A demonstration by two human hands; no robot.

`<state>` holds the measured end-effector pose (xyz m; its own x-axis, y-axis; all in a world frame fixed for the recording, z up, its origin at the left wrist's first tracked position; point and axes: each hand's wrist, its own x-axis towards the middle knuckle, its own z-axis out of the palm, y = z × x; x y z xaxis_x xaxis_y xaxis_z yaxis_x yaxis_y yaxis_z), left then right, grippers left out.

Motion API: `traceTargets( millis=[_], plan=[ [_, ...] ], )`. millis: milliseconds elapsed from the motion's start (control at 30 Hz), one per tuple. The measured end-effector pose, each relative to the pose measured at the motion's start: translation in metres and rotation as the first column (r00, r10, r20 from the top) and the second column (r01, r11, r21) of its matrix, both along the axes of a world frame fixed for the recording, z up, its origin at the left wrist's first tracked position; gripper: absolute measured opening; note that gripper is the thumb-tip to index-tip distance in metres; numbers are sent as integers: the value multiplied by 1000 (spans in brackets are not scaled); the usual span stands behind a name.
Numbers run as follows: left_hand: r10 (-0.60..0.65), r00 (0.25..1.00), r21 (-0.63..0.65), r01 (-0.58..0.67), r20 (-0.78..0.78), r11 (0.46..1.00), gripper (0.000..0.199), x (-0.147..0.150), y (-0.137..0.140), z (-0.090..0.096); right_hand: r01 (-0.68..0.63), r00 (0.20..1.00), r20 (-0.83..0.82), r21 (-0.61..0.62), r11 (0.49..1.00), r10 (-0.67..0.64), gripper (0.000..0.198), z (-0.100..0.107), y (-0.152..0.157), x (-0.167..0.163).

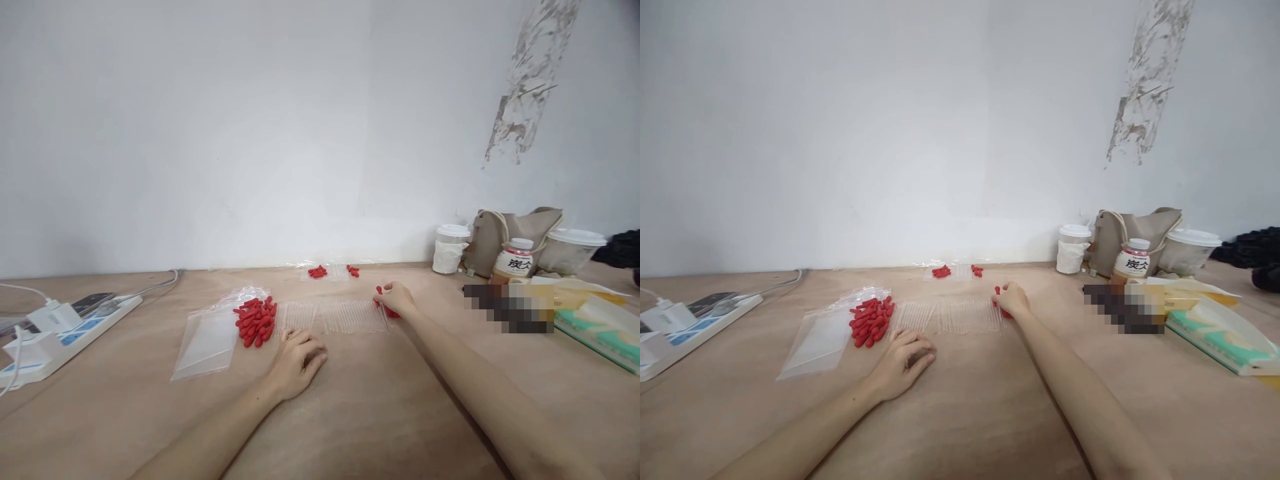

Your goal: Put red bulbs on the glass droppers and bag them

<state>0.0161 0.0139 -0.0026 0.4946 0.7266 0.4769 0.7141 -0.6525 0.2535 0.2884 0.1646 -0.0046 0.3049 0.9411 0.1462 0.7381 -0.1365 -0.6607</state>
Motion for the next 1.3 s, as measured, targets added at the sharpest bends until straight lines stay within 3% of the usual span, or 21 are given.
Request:
traceTargets(
  millis=[167, 400, 667, 800, 933, 1000, 1100, 1167, 1300],
  plan=[
    [0, 1000, -10, 0, -10, 1000, 15, 0, 0, 0, -43, 995, 89, -6, 999, 43, 50, 6, -4, 6],
    [18, 1000, 17, -18, -2, 1000, 14, 2, -1, 3, -126, 979, 161, -21, 992, 128, 19, 16, -2, 44],
    [302, 952, 113, -305, 44, 946, 8, -1, 4, 1, -251, 943, 217, -35, 967, 253, 6, 1, -3, 41],
    [407, 913, 129, -402, -14, 906, 7, -6, 22, 11, -201, 956, 225, 28, 979, 190, 7, 13, -9, 39],
    [490, 862, 103, -480, -125, 871, 10, 2, 47, 21, -133, 973, 210, 185, 974, 93, 18, 30, -25, 22],
    [514, 845, 87, -506, -148, 858, 13, 11, 59, 22, -186, 971, 198, 254, 949, 137, 20, 30, -40, 2],
    [559, 813, 55, -559, -163, 828, 17, 24, 74, 20, -457, 889, 232, 373, 808, 395, 12, 17, -71, -36],
    [597, 783, 25, -602, -174, 798, 20, 31, 81, 17, -566, 824, 263, 412, 714, 502, 11, 3, -91, -57],
    [642, 741, -42, -661, -197, 749, 23, 40, 91, 14, -579, 807, 211, 463, 671, 551, 16, -16, -110, -74]
  ],
)
